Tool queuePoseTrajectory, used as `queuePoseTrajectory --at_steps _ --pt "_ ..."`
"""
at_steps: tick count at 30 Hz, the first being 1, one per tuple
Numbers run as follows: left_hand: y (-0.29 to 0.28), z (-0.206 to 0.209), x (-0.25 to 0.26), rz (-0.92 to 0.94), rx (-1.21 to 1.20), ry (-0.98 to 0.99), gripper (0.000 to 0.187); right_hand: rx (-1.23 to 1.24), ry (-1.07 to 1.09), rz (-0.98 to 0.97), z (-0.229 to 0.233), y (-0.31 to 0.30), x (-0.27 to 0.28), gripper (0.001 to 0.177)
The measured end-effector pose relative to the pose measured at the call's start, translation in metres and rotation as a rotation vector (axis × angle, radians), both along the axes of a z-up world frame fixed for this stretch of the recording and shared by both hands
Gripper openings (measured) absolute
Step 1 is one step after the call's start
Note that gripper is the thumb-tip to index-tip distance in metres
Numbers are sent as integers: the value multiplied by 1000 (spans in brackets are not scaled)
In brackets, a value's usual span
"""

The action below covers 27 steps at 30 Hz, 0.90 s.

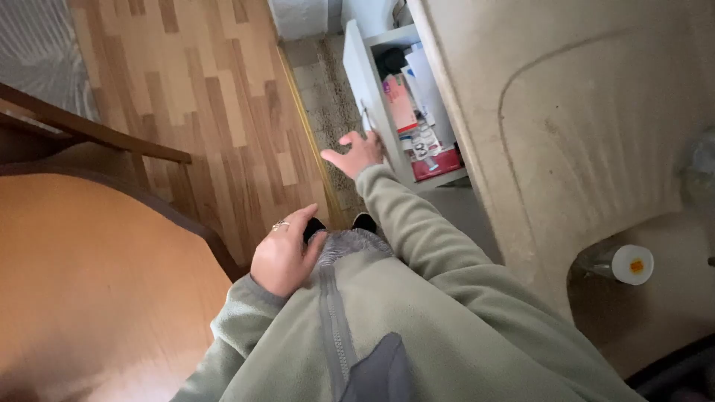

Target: The person opens a white drawer and removes various items including a tube, a folded paper, and multiple medicine boxes, placing them on the countertop. They also remove a white cloth and a red-and-white checkered cloth, placing them on a nearby wooden table. The person continues to remove small boxes and a small jar, inspecting each before setting them aside.

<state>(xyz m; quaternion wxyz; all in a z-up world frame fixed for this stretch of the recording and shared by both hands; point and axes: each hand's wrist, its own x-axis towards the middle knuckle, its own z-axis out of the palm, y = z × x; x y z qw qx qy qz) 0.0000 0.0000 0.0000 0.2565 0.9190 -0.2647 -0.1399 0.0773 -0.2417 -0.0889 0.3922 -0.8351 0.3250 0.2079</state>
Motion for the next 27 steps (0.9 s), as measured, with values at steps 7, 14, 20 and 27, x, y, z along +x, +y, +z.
queuePoseTrajectory --at_steps 7,14,20,27 --pt "4 -16 1 19 50 24 54 73 61 101 -6 31 9 79" --pt "4 -23 8 58 97 22 52 213 115 123 -5 55 18 87" --pt "10 -24 12 78 123 45 52 246 141 139 13 70 25 83" --pt "3 -13 19 93 186 26 55 303 195 155 53 76 28 93"
